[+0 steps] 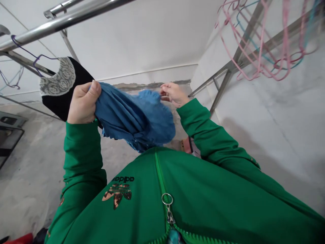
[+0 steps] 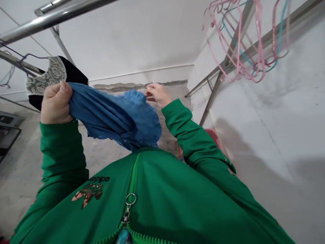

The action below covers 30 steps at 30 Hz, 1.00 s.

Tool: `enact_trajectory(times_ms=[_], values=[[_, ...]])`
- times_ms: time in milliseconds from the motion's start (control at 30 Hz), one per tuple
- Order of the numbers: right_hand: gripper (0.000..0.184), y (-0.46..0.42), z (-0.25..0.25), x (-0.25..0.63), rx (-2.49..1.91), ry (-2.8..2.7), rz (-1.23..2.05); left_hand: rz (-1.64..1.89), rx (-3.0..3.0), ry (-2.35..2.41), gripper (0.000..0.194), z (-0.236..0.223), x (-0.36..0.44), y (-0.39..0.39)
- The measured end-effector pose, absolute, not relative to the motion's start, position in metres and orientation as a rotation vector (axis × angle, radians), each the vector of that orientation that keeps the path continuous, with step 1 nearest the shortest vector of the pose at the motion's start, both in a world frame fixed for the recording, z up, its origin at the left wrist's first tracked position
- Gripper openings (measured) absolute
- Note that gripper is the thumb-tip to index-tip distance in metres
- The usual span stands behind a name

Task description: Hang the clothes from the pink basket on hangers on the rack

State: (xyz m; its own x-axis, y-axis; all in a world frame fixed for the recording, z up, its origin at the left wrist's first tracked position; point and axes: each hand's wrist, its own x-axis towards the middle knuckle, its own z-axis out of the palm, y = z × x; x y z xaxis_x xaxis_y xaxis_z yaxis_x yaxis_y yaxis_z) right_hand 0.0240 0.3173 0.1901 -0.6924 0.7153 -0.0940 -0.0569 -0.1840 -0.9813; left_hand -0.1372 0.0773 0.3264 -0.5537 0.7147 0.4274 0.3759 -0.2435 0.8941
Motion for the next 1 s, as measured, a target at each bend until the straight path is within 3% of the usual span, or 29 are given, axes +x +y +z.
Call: enact_trajectory(times_ms=[67, 167, 233, 367, 467, 600, 733, 833, 1000], values=[[0.011, 0.310, 0.188, 0.026, -0.692, -1.606, 1.701, 1.768, 1.349, 1.723, 0.052, 0.326, -0.132, 0.083], [0.042, 0.279, 0.184, 0.026, -0.279, -1.886, 1.354, 1.646, 1.371, 1.763, 0.056, 0.327, -0.123, 0.089], [0.051, 0.256, 0.180, 0.022, -0.074, -2.109, 1.133, 1.528, 1.392, 1.846, 0.057, 0.331, -0.118, 0.090], [0.021, 0.247, 0.174, 0.016, -0.086, -2.424, 0.820, 1.111, 1.549, 2.207, 0.045, 0.341, -0.115, 0.086], [0.021, 0.273, 0.177, 0.030, -0.266, -2.320, 0.690, 0.834, 1.783, 2.475, 0.034, 0.336, -0.124, 0.083], [0.020, 0.301, 0.191, 0.064, -0.297, -2.282, 0.598, 0.543, 2.068, 2.943, 0.033, 0.312, -0.136, 0.091], [0.015, 0.317, 0.217, 0.091, -0.079, -2.443, 0.612, 0.590, 2.087, 3.009, 0.031, 0.295, -0.137, 0.099], [0.022, 0.341, 0.249, 0.114, -0.417, -2.345, 0.510, 0.768, 2.093, 2.995, 0.030, 0.290, -0.133, 0.101], [0.037, 0.403, 0.297, 0.151, -1.268, -2.105, -0.046, 0.906, 2.119, 2.985, 0.028, 0.283, -0.127, 0.106]])
